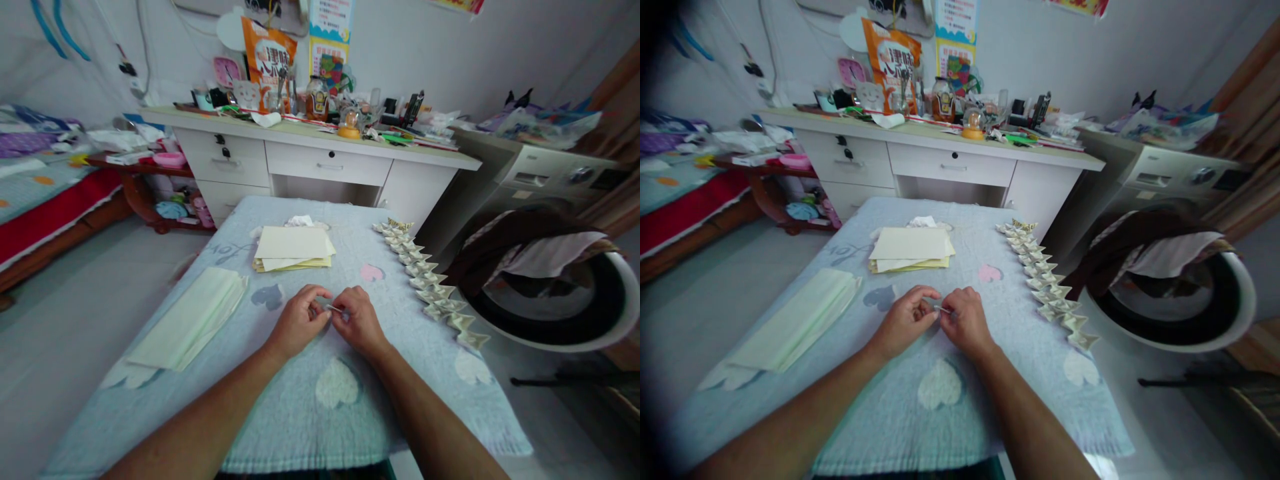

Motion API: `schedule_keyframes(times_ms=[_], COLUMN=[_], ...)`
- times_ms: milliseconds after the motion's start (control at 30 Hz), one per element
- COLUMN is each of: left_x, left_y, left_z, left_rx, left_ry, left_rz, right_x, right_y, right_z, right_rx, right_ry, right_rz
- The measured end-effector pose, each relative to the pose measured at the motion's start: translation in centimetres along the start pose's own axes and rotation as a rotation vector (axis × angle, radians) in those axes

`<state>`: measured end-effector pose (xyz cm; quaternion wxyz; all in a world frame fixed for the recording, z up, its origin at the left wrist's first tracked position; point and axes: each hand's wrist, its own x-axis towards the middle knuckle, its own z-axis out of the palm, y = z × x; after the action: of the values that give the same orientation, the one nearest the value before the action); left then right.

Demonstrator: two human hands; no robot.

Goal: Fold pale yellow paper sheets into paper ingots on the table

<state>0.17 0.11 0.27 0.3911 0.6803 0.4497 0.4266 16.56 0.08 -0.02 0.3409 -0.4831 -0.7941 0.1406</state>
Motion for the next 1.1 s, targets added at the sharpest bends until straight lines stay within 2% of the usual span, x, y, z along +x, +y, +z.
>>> schedule_keyframes(times_ms=[100, 233, 567, 767, 1100], left_x=[0.0, 0.1, 0.0, -0.1, -0.5], left_y=[0.0, -0.6, -1.5, -1.6, -1.0], left_z=[0.0, 0.0, 0.0, -0.4, -1.1], left_rx=[0.110, 0.196, 0.290, 0.421, 0.710], left_ry=[-0.019, -0.047, -0.104, -0.125, -0.176], left_rz=[0.099, 0.123, 0.184, 0.207, 0.284], right_x=[-0.1, -0.1, -0.4, -0.3, -0.2], right_y=[0.0, -0.1, 0.5, 1.0, 1.2], right_z=[0.0, 0.0, -0.2, -0.5, -0.2], right_rx=[-0.185, -0.278, -0.095, -0.070, -0.092], right_ry=[-0.051, -0.088, -0.151, -0.207, -0.213], right_rz=[-0.056, -0.071, 0.021, -0.001, -0.066])
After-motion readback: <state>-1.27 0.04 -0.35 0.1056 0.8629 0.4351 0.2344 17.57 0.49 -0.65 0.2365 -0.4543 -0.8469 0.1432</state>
